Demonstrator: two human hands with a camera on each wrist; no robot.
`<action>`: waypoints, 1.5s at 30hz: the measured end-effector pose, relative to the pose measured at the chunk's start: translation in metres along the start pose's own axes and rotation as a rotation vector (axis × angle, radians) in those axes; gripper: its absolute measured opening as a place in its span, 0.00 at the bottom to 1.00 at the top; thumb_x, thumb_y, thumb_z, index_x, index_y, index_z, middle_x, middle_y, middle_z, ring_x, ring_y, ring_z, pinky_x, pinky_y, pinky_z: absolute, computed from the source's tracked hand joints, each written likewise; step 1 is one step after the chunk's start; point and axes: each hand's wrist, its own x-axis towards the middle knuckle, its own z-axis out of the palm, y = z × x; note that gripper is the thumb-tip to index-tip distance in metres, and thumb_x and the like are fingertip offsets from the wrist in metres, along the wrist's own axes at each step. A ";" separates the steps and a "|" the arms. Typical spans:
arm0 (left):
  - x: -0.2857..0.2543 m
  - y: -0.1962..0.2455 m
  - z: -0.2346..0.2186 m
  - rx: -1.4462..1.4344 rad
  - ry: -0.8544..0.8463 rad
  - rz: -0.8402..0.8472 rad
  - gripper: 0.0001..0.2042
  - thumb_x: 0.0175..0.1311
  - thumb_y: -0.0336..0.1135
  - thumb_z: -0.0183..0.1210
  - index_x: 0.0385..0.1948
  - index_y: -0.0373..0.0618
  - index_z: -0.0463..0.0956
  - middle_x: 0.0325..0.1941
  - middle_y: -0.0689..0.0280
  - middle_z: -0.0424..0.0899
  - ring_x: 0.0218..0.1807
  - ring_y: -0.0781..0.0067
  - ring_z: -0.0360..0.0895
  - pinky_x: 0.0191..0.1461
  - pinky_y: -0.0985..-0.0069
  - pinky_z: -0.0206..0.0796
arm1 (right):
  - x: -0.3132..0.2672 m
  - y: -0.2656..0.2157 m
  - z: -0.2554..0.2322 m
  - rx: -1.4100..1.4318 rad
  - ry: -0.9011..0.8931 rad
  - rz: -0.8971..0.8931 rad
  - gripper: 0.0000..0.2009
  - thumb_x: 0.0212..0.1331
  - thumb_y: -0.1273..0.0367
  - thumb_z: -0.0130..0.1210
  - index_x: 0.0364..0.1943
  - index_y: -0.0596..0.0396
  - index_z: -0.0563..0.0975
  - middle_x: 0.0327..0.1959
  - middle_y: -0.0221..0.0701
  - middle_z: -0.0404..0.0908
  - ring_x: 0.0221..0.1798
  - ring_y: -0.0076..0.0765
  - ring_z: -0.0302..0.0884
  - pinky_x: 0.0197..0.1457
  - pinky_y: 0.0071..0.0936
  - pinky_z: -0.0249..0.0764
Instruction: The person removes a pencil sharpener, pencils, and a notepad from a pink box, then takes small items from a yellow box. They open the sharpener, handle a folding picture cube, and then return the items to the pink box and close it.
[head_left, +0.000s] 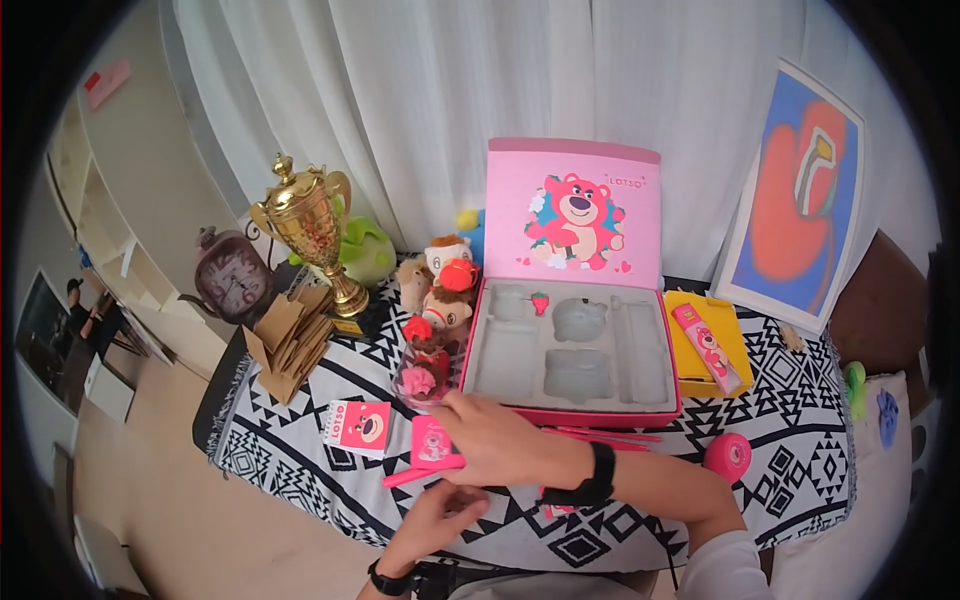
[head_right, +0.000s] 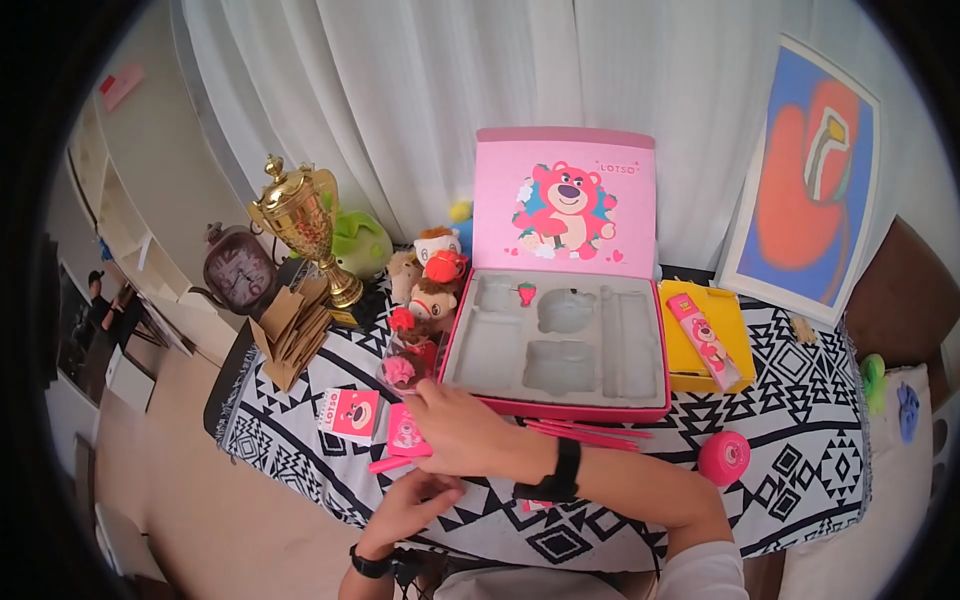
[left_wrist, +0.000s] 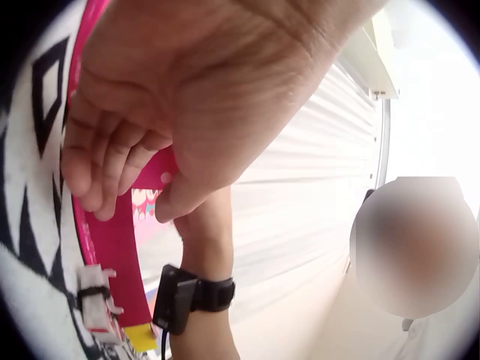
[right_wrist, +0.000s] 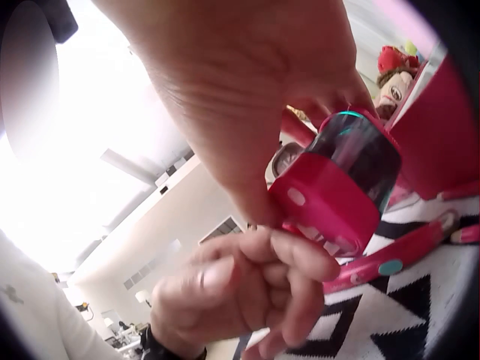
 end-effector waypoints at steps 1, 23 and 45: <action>-0.003 -0.002 -0.008 -0.001 0.001 -0.001 0.11 0.63 0.33 0.61 0.40 0.34 0.77 0.34 0.66 0.84 0.36 0.80 0.79 0.41 0.81 0.71 | 0.004 -0.002 0.010 0.001 -0.002 -0.001 0.34 0.40 0.61 0.64 0.53 0.68 0.69 0.46 0.46 0.70 0.52 0.53 0.70 0.55 0.40 0.69; -0.005 -0.031 -0.021 -0.050 0.297 0.020 0.08 0.65 0.30 0.59 0.40 0.36 0.78 0.26 0.69 0.81 0.21 0.87 0.70 0.23 0.87 0.61 | 0.019 0.170 -0.060 -0.547 0.071 0.506 0.07 0.50 0.74 0.54 0.32 0.63 0.79 0.39 0.47 0.77 0.44 0.54 0.76 0.48 0.44 0.76; -0.007 -0.035 -0.018 0.016 0.341 0.063 0.06 0.64 0.29 0.59 0.38 0.37 0.78 0.22 0.71 0.77 0.20 0.86 0.70 0.24 0.86 0.61 | 0.023 0.183 -0.089 -0.612 0.005 0.278 0.06 0.52 0.75 0.50 0.29 0.63 0.79 0.29 0.51 0.81 0.36 0.56 0.81 0.41 0.45 0.77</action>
